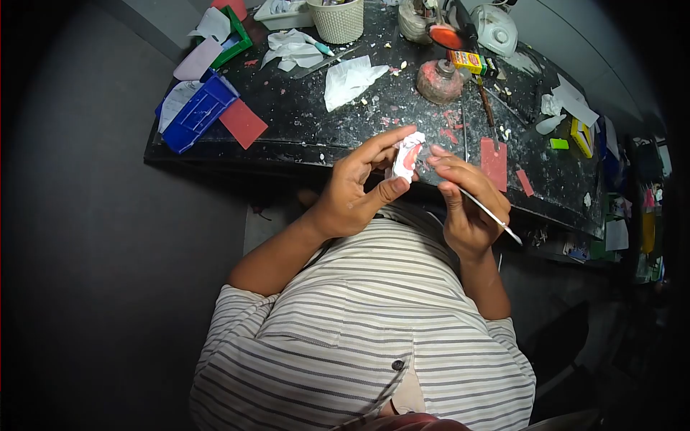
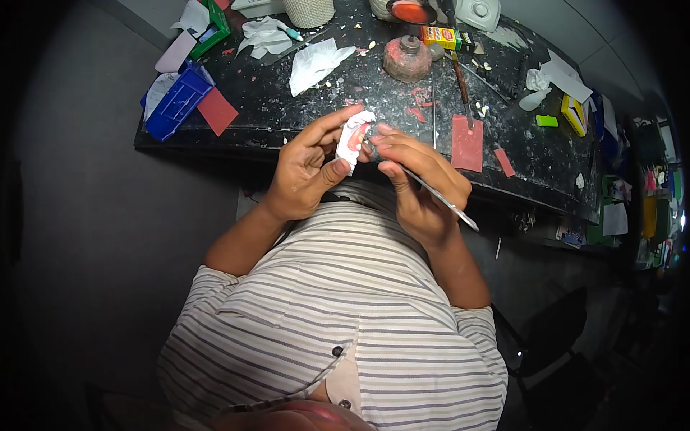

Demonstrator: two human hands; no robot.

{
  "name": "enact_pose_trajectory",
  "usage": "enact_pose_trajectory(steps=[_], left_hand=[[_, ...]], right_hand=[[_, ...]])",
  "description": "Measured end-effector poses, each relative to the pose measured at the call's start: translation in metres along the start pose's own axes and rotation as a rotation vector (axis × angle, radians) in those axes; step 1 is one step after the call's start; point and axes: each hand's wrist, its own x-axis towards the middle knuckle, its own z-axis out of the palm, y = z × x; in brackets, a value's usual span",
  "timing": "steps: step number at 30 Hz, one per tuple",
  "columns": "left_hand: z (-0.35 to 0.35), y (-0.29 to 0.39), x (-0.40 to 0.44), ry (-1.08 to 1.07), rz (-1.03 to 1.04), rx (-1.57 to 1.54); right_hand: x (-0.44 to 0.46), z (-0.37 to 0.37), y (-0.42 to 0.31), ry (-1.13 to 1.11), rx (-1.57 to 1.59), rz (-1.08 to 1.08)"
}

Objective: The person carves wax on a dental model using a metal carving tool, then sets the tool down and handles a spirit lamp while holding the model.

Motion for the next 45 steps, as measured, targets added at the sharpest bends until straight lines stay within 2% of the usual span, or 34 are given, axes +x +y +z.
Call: enact_pose_trajectory(steps=[8, 18, 23, 30, 32, 36, 38, 42, 44, 45], left_hand=[[0.001, 0.003, -0.002, 0.019, 0.137, 0.317], [-0.001, 0.006, -0.004, -0.012, 0.05, 0.312], [-0.003, 0.005, -0.001, 0.022, 0.154, 0.445], [-0.005, 0.012, 0.0, 0.008, 0.165, 0.543], [-0.005, 0.013, 0.0, -0.011, 0.185, 0.617], [-0.007, 0.014, 0.002, -0.01, 0.202, 0.652], [-0.007, 0.015, 0.0, -0.017, 0.137, 0.617], [-0.005, 0.013, 0.001, -0.009, 0.191, 0.619], [-0.006, 0.013, -0.001, 0.001, 0.053, 0.513], [-0.006, 0.012, -0.001, 0.001, 0.055, 0.515]], right_hand=[[0.005, 0.002, -0.004, -0.054, -0.036, -0.024], [0.005, 0.002, 0.0, -0.086, 0.035, -0.031], [0.005, -0.001, 0.004, -0.061, 0.113, 0.033], [0.004, -0.002, 0.006, -0.119, 0.088, -0.021], [0.004, -0.002, 0.01, -0.063, 0.132, 0.01], [0.006, -0.003, 0.007, -0.121, 0.075, -0.016], [0.006, -0.004, 0.007, -0.168, 0.068, -0.04], [0.005, -0.002, 0.008, -0.044, 0.117, 0.076], [0.002, 0.001, 0.01, -0.059, 0.057, 0.019], [0.002, 0.002, 0.008, -0.069, 0.062, 0.0]])
